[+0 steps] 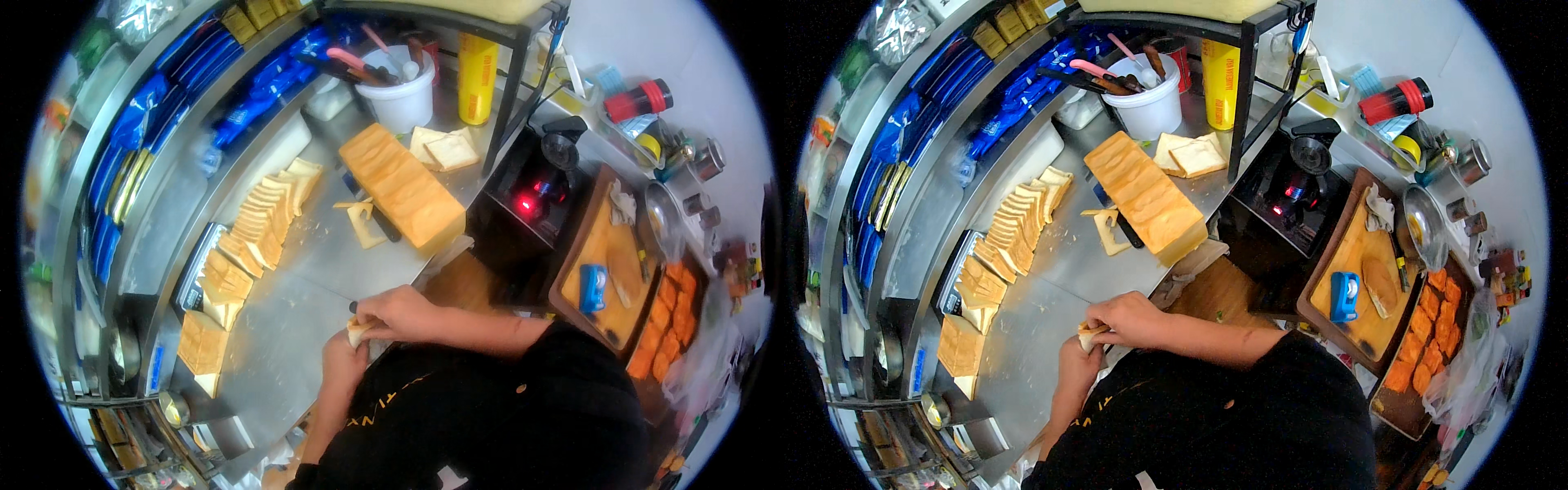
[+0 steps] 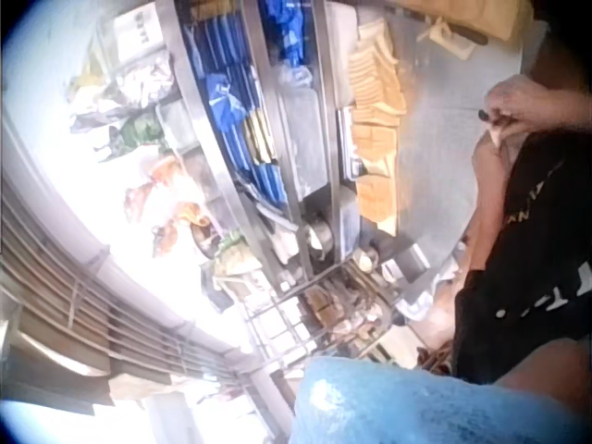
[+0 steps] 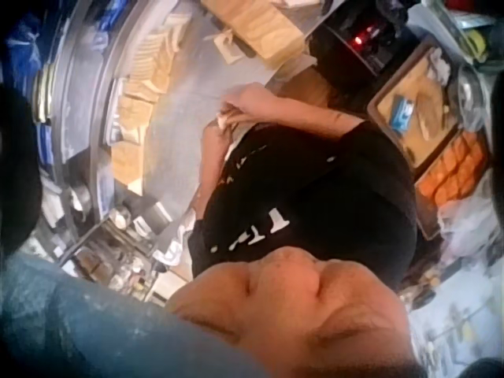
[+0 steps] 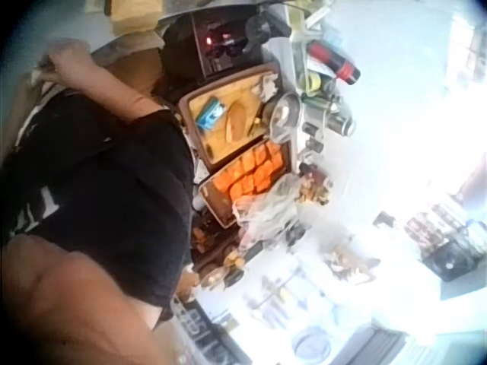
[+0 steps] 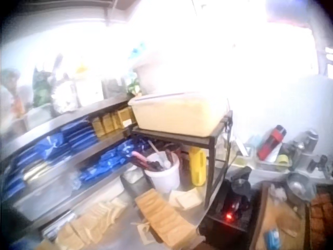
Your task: The person slices a loaf of white bread into uniform pieces using a long serrated knife on a stainless steel countertop. The person stacks the cut slices and continues slicing additional loaves, arranging the finished slices in neat rows.
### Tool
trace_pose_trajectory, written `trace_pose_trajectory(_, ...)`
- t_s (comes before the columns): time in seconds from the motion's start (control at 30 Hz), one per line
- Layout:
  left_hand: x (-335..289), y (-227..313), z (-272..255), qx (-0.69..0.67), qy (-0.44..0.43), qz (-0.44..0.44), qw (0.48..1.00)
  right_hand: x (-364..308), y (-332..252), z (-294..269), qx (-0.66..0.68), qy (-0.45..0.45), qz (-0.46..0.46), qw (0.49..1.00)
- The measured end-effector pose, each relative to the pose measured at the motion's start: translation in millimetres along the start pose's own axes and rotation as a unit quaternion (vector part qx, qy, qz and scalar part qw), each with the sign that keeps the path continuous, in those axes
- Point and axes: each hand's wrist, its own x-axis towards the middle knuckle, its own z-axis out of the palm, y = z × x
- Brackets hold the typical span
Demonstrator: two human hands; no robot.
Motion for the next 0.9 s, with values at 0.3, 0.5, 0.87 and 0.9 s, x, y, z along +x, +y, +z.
trace_pose_trajectory(0.3,14.5,42.2,-28.0,0.249,-0.038,0.056,0.966,23.2,17.1,18.5,-0.201,-0.159,-0.064,0.965)
trace_pose_trajectory(0.5,12.5,39.9,-29.2,0.239,-0.055,0.072,0.967,22.5,3.8,3.3,-0.226,-0.208,-0.074,0.949)
trace_pose_trajectory(0.87,-25.9,38.8,-88.2,-0.099,-0.002,-0.047,0.994,5.0,-11.1,-79.2,-0.122,-0.128,-0.111,0.978)
trace_pose_trajectory(0.9,-33.4,24.9,-101.5,-0.178,0.014,-0.146,0.973,-1.6,-11.6,-94.6,-0.115,-0.103,-0.085,0.984)
